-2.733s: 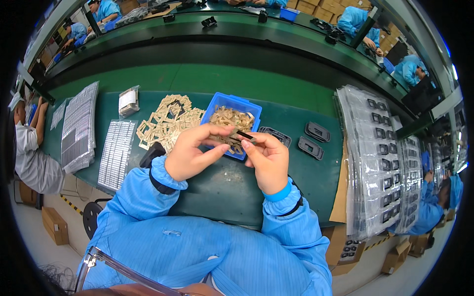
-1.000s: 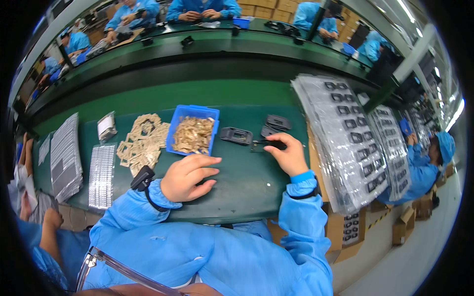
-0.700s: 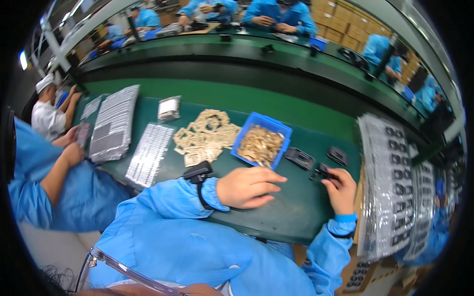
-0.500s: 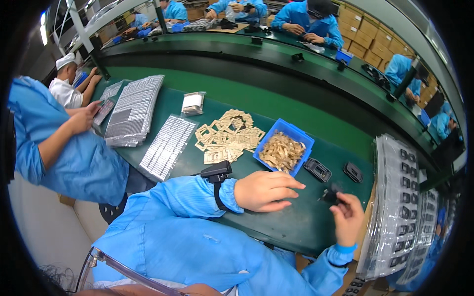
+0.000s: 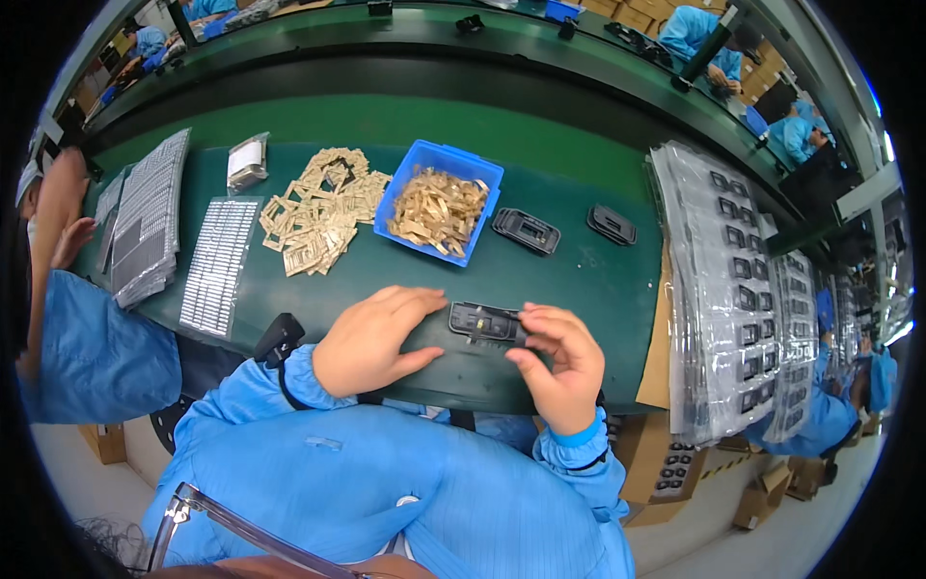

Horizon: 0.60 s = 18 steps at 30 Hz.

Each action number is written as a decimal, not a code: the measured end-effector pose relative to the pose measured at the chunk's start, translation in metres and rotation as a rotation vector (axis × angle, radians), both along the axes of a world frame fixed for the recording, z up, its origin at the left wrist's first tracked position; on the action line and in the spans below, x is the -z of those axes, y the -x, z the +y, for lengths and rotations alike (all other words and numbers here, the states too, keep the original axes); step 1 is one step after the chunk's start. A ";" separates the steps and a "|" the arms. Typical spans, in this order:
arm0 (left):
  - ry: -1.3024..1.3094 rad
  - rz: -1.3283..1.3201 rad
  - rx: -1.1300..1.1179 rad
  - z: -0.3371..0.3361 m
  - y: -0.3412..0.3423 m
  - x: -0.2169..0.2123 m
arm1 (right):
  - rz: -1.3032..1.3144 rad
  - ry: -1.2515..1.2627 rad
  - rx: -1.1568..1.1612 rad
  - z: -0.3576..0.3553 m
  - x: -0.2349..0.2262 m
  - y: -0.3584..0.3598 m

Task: The worker is assembling small plastic and electronic internal components into car key fob housings at an assembly station.

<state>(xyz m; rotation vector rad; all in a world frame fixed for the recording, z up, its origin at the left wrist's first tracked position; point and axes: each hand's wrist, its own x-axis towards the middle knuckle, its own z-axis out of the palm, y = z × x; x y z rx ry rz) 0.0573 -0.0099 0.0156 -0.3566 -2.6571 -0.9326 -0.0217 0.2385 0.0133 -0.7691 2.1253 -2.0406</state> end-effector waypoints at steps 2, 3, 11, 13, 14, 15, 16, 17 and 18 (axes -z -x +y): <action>-0.012 0.024 -0.002 0.012 0.010 0.007 | 0.028 0.044 0.095 -0.004 0.005 0.000; 0.002 0.027 0.009 0.016 0.018 0.017 | 0.138 -0.035 0.115 -0.005 0.009 0.000; -0.085 0.050 0.143 0.022 0.041 0.044 | 0.228 0.018 0.159 -0.008 0.056 -0.020; -0.128 0.087 0.131 0.020 0.038 0.041 | 0.184 0.017 0.100 -0.009 0.055 -0.023; -0.125 0.103 0.095 0.015 0.032 0.037 | 0.156 0.037 0.040 -0.012 0.055 -0.024; -0.126 0.119 0.063 0.012 0.028 0.034 | 0.128 0.052 -0.016 -0.011 0.055 -0.024; -0.126 0.135 0.031 0.007 0.023 0.031 | 0.100 0.021 -0.136 -0.006 0.057 -0.021; -0.096 0.102 -0.016 0.000 0.015 0.028 | 0.127 -0.023 -0.206 -0.007 0.058 -0.017; -0.067 0.073 -0.056 -0.007 0.004 0.025 | 0.160 -0.068 -0.268 -0.008 0.058 -0.013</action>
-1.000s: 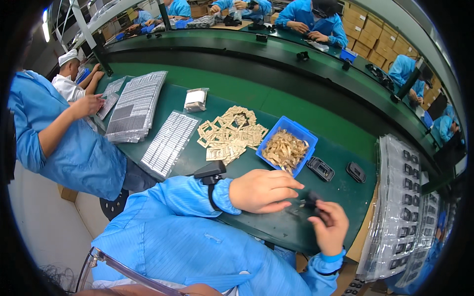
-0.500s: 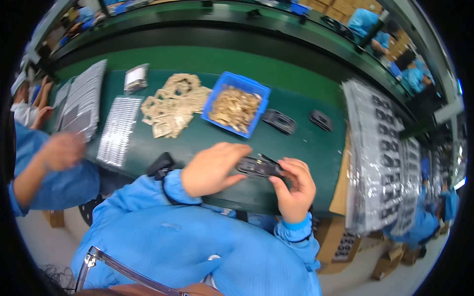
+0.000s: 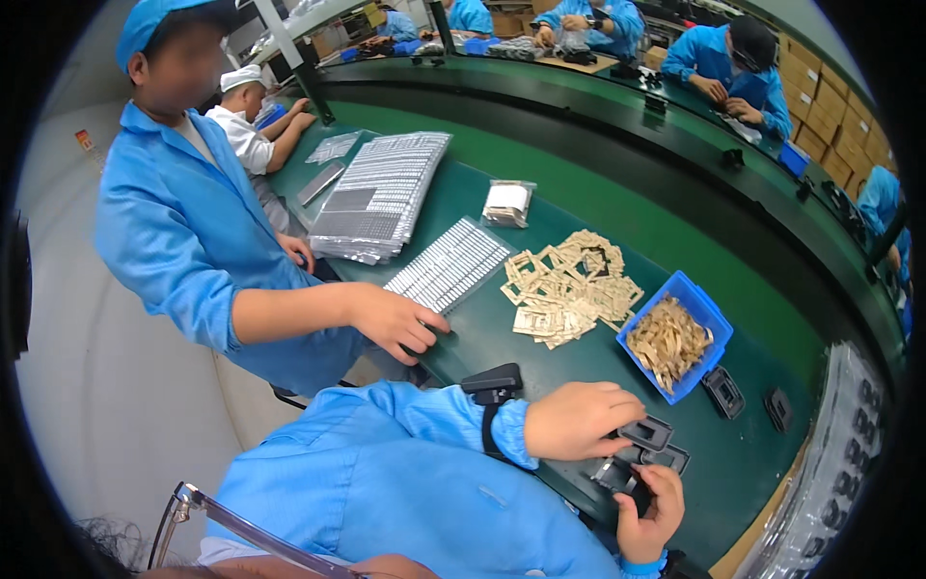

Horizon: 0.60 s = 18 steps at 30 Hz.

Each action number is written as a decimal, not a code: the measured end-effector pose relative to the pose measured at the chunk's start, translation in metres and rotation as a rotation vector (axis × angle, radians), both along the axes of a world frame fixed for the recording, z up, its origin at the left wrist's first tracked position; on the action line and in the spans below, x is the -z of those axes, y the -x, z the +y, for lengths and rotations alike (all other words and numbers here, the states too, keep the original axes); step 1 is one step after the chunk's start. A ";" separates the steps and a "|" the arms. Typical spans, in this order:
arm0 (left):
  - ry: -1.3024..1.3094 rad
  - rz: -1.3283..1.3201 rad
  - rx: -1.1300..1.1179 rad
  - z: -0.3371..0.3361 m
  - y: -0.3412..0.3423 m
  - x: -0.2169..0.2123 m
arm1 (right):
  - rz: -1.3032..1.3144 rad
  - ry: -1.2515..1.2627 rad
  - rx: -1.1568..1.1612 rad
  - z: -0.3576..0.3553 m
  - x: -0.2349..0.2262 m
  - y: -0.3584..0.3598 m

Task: The worker is assembling small plastic and electronic internal components into car key fob housings at an assembly station.

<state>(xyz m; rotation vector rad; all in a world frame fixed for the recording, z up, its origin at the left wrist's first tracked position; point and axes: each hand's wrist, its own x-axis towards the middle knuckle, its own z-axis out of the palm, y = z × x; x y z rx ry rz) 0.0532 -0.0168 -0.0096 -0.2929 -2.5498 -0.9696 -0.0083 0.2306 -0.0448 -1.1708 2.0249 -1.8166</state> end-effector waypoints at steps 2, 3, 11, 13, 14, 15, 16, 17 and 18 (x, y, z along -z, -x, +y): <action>0.080 -0.105 -0.060 -0.014 -0.016 -0.007 | 0.009 -0.051 -0.003 -0.002 -0.004 0.000; 0.101 -0.105 -0.064 -0.022 -0.022 -0.007 | -0.031 -0.039 0.032 -0.006 -0.005 -0.002; 0.065 -0.096 0.116 -0.034 -0.037 0.003 | 0.321 -0.165 0.340 -0.013 -0.021 0.007; 0.076 -0.015 0.115 -0.030 -0.031 0.006 | 0.371 -0.227 0.352 -0.014 -0.034 0.005; 0.054 0.013 0.091 -0.030 -0.031 0.007 | 0.345 -0.220 0.307 -0.017 -0.041 0.003; 0.008 0.033 0.072 -0.031 -0.031 0.006 | 0.315 -0.208 0.262 -0.021 -0.047 0.000; -0.011 0.012 0.056 -0.031 -0.035 0.004 | 0.325 -0.234 0.227 -0.024 -0.049 -0.001; -0.024 -0.008 0.042 -0.032 -0.036 0.001 | 0.335 -0.258 0.194 -0.029 -0.052 -0.002; -0.027 -0.018 0.054 -0.031 -0.035 0.001 | 0.322 -0.262 0.196 -0.032 -0.050 -0.003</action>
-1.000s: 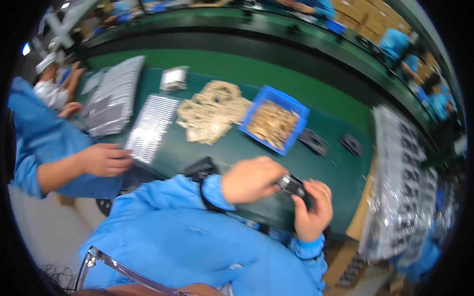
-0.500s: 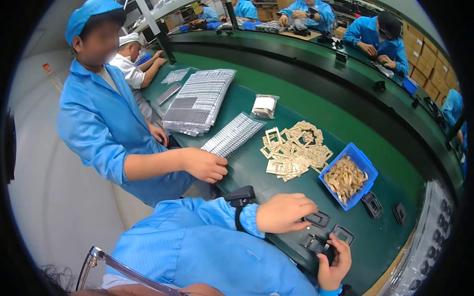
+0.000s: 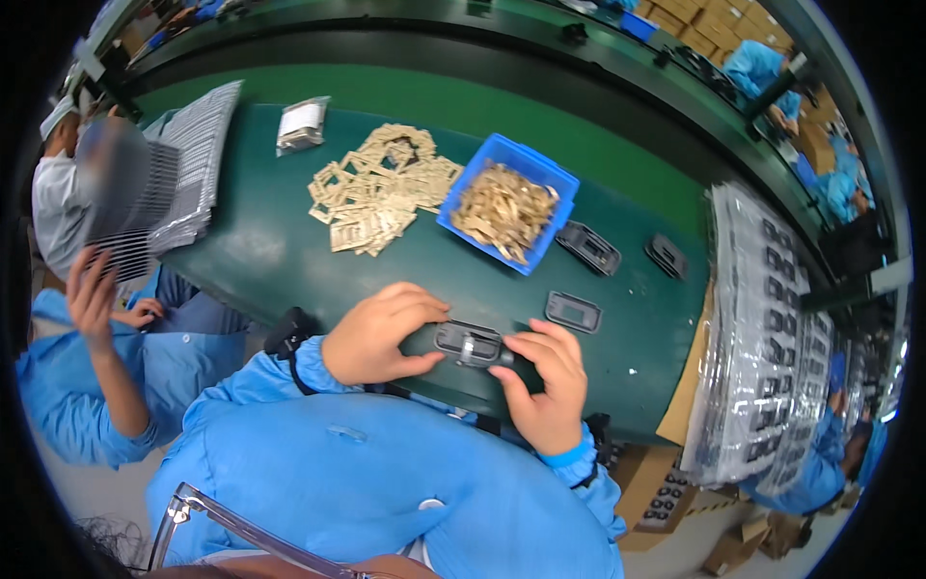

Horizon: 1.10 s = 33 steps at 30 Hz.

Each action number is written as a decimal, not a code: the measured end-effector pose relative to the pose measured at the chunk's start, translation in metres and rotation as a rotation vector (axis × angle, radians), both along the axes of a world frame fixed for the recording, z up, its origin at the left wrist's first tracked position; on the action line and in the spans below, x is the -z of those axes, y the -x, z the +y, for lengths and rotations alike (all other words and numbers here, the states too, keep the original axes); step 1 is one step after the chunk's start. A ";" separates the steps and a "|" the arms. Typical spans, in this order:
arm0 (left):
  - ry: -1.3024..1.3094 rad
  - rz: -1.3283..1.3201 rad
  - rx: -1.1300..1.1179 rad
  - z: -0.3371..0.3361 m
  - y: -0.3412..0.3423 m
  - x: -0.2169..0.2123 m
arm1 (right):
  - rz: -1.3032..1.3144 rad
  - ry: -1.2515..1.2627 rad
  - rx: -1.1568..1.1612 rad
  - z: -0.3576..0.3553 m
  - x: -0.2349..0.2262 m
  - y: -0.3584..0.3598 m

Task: The worker is assembling small plastic and electronic internal components into car key fob housings at an assembly station.

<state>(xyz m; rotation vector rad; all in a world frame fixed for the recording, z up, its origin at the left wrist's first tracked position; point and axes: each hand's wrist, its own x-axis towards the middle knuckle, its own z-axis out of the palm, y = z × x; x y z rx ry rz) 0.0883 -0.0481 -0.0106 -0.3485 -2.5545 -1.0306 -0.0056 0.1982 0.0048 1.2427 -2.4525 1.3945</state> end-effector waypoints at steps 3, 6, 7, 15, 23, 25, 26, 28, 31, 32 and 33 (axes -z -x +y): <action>0.013 -0.028 0.009 0.001 0.002 0.001 | 0.043 -0.005 0.036 -0.007 0.010 0.001; 0.021 -0.025 0.007 0.002 0.004 0.002 | 0.061 -0.015 0.054 -0.013 0.015 0.000; 0.025 -0.023 0.008 0.002 0.004 0.003 | 0.060 -0.014 0.052 -0.015 0.016 0.000; 0.065 -0.014 0.025 0.002 0.006 0.007 | 0.036 -0.049 0.020 -0.019 0.017 0.002; 0.226 0.095 0.033 0.007 0.004 0.012 | 0.049 -0.071 0.021 -0.020 0.018 0.003; 0.264 0.106 0.023 0.009 0.004 0.012 | 0.053 -0.078 0.019 -0.019 0.017 0.004; 0.283 0.112 0.017 0.009 0.004 0.011 | 0.052 -0.079 0.017 -0.019 0.017 0.004; 0.317 0.117 0.011 0.011 0.003 0.011 | 0.049 -0.079 0.015 -0.018 0.018 0.004; 0.402 0.118 0.002 0.013 0.002 0.007 | 0.039 -0.082 0.010 -0.018 0.018 0.004; 0.436 0.117 -0.001 0.013 0.002 0.006 | 0.036 -0.084 0.008 -0.017 0.017 0.004; 0.417 0.096 0.001 0.012 0.002 0.006 | 0.034 -0.084 0.004 -0.017 0.016 0.004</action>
